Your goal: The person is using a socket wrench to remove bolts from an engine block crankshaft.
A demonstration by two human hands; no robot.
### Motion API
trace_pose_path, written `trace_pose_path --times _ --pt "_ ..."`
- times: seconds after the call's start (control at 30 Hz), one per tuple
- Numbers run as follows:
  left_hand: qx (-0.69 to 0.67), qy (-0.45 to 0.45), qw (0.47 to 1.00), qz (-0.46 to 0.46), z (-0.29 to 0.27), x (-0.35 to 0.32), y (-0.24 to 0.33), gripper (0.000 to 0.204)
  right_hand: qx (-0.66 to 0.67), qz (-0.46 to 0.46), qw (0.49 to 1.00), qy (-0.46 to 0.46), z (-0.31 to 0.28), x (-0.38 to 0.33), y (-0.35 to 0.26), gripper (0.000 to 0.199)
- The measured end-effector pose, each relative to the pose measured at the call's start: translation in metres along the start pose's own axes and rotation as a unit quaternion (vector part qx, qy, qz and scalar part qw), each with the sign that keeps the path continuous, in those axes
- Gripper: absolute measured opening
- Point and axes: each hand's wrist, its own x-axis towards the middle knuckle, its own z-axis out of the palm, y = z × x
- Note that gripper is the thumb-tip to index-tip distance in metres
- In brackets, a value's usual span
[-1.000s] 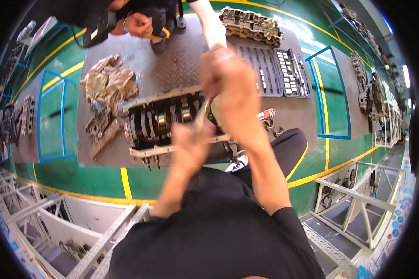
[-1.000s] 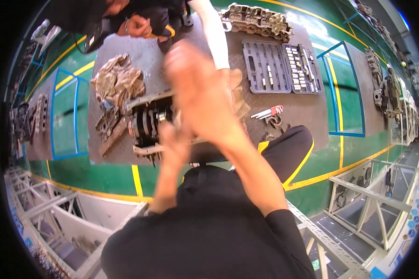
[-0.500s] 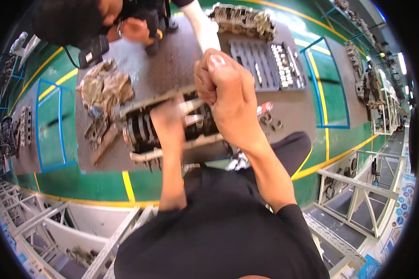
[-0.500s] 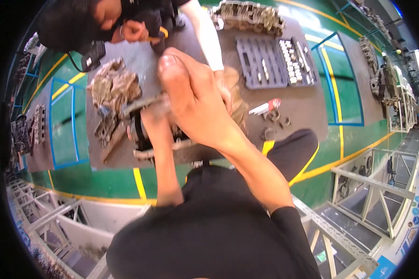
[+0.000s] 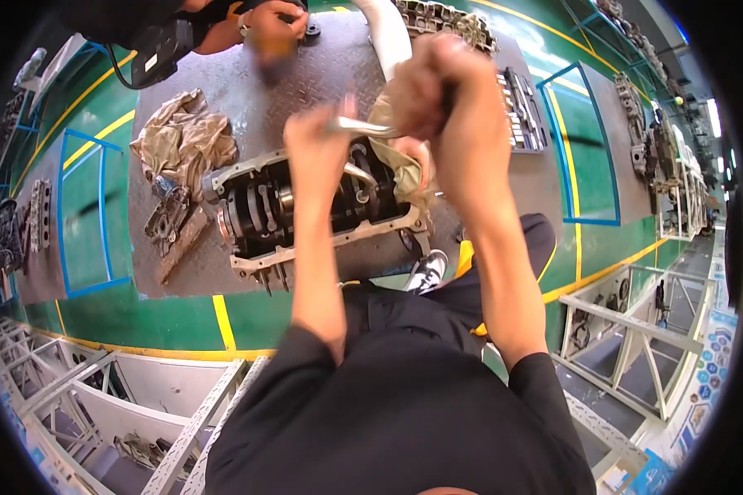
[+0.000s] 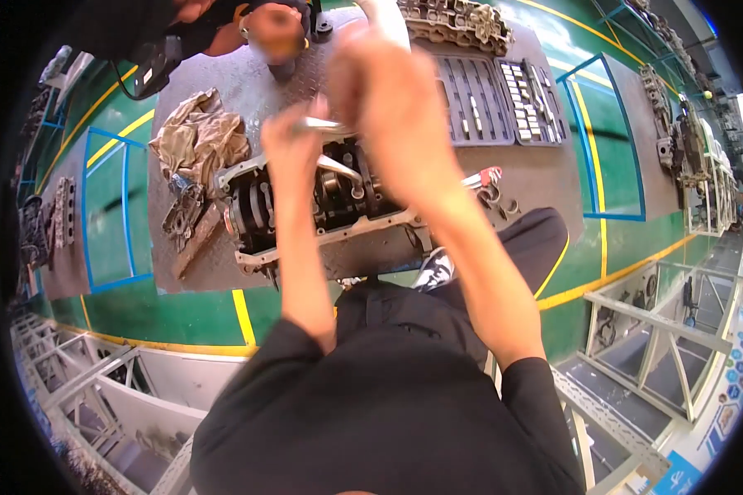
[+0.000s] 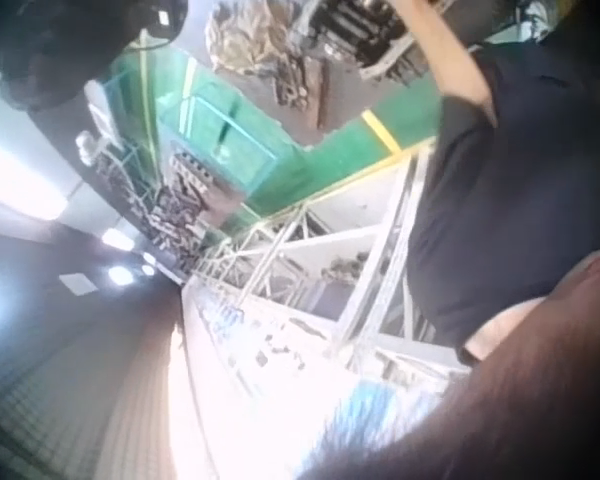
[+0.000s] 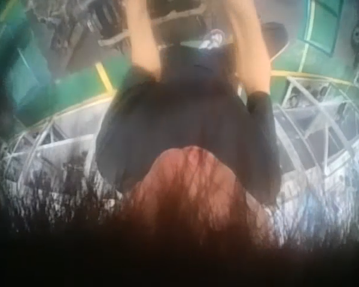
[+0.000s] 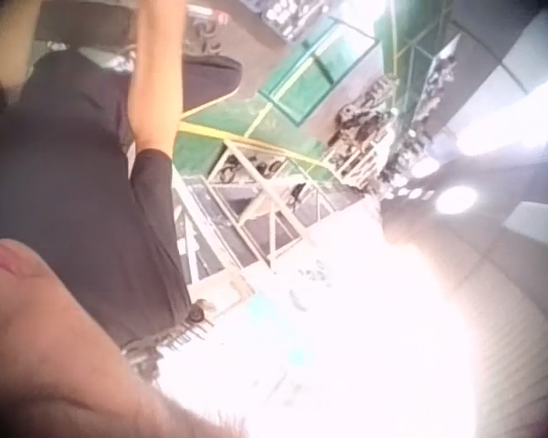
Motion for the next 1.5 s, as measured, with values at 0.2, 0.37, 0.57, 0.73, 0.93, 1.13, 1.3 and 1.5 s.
trace_pose_path --times 0.2,0.37,0.57,0.73,0.93,1.13,1.3,1.5 --pt "0.585 0.223 0.779 0.025 0.068 -0.024 0.049 0.020 0.059 -0.003 0.998 0.032 0.018 0.006 0.013 0.039" --pt "0.046 -0.124 0.991 0.034 0.008 -0.047 0.031 0.035 0.197 0.069 0.978 0.003 0.003 0.032 0.017 0.038" --pt "-0.029 -0.156 0.980 0.120 0.011 -0.039 0.087 0.054 0.233 -0.028 0.972 -0.014 -0.007 0.040 -0.059 0.039" --pt "0.018 -0.089 0.980 0.175 -0.027 -0.045 0.092 0.051 0.225 -0.030 0.972 -0.059 0.002 0.004 -0.081 0.041" --pt "-0.036 -0.035 0.984 0.169 -0.088 -0.023 0.067 0.050 0.232 -0.060 0.969 -0.064 0.061 -0.003 -0.059 0.031" --pt "0.011 -0.004 0.981 0.195 -0.109 -0.005 0.033 0.043 0.058 -0.118 0.990 -0.045 0.082 0.005 -0.010 0.030" --pt "0.003 -0.002 0.985 0.171 -0.117 0.003 0.014 0.047 0.070 -0.089 0.993 -0.037 0.096 0.012 0.009 0.030" --pt "-0.094 0.011 0.986 0.135 -0.123 0.032 0.015 0.053 0.118 -0.114 0.983 -0.077 0.114 0.030 0.019 0.029"
